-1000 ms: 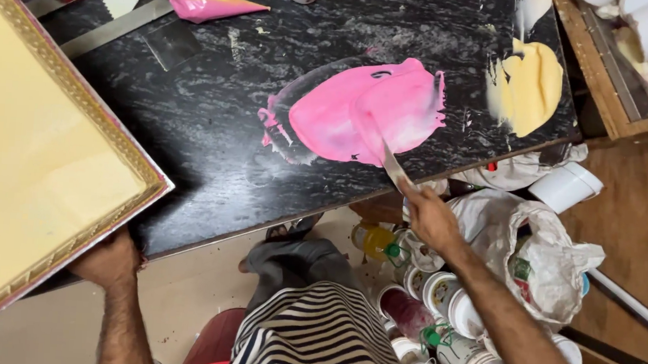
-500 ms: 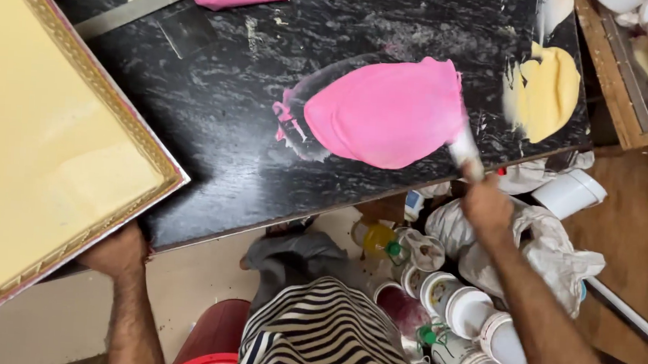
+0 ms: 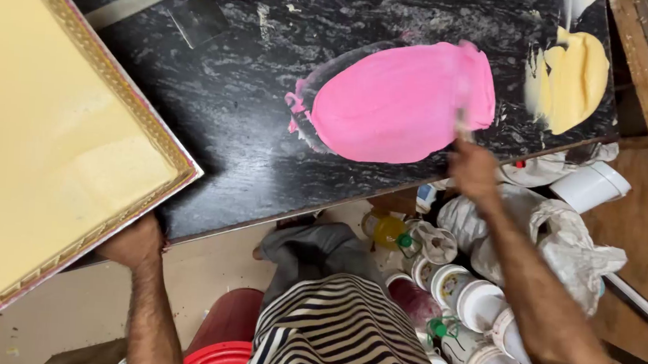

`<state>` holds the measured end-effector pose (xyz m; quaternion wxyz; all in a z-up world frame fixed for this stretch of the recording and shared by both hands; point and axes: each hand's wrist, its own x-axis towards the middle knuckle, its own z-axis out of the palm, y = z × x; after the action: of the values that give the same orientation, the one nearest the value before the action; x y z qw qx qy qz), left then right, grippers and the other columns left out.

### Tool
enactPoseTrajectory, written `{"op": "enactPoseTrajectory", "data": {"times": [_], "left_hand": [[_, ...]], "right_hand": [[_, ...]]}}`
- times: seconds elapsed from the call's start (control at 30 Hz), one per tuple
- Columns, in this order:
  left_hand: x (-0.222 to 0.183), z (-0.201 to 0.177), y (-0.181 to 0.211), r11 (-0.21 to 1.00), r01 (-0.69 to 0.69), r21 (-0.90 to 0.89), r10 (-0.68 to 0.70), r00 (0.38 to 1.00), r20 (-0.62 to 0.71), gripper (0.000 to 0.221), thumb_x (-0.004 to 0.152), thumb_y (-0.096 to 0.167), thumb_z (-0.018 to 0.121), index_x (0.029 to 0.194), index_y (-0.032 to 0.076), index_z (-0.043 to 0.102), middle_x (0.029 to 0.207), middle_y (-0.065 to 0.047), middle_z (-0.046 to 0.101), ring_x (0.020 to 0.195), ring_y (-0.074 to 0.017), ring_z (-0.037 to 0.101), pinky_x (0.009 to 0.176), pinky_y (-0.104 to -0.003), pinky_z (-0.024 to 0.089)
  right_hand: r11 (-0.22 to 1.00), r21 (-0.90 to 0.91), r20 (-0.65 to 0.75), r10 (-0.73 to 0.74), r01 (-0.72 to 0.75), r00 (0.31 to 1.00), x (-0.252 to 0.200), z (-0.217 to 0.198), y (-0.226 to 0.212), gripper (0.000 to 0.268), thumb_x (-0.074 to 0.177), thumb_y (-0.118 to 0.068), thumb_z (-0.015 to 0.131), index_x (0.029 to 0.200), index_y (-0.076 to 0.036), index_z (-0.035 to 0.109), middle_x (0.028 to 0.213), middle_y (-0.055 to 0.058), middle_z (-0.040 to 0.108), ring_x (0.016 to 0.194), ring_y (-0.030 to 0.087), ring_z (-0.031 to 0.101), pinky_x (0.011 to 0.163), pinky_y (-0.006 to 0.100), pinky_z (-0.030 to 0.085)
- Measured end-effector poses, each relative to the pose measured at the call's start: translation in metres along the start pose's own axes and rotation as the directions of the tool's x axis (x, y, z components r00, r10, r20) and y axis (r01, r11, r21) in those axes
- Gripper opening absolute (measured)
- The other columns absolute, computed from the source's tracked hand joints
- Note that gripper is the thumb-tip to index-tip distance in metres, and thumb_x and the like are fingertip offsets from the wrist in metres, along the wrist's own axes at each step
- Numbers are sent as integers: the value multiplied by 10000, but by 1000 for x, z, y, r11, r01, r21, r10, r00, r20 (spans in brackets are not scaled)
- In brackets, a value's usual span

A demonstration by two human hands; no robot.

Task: The person pipes pink and yellow frosting onto a cake, then scrapes and mixes frosting on a counter with a spatula. They then fold a paper cone and fill it with the mixed frosting.

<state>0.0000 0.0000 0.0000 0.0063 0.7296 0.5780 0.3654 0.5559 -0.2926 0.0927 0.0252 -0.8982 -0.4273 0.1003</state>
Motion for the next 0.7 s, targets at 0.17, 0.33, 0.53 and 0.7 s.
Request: {"op": "enactPoseTrajectory", "data": {"times": [0.17, 0.33, 0.53, 0.7], "left_hand": [[12, -23, 27, 947, 144, -289, -120, 988, 99, 438, 1020, 299, 867, 1231, -42, 689, 1190, -194, 741, 1086, -394, 728, 1015, -492, 561], [-7, 0, 4, 976, 100, -191, -99, 995, 15, 417, 1014, 266, 866, 1233, -47, 699, 1204, -204, 741, 1102, -405, 715, 1024, -496, 543], [8, -17, 24, 972, 105, -212, -100, 994, 33, 431, 995, 273, 851, 1239, -44, 691, 1221, -208, 733, 1121, -395, 713, 1029, -483, 542], [10, -15, 21, 950, 163, -268, -144, 986, 86, 443, 986, 277, 867, 1215, -57, 687, 1189, -203, 738, 1093, -381, 714, 1024, -480, 535]], "right_hand": [[976, 105, 230, -209, 190, 950, -87, -11, -194, 565, 917, -120, 558, 1476, -154, 637, 1203, 248, 626, 738, 398, 710, 639, 483, 604], [983, -182, 305, 86, -30, 949, -61, 20, 12, 241, 864, -185, 650, 1061, -86, 748, 855, 166, 729, 752, 333, 727, 642, 474, 580], [989, 119, 361, 43, -91, 932, -27, 30, -103, 323, 981, -173, 589, 1294, -115, 638, 904, 153, 673, 753, 297, 700, 671, 427, 588], [945, -328, 477, 156, 10, 865, -62, -27, -125, 588, 1039, -313, 574, 1575, -454, 379, 1555, 307, 352, 1039, 408, 679, 743, 457, 607]]}}
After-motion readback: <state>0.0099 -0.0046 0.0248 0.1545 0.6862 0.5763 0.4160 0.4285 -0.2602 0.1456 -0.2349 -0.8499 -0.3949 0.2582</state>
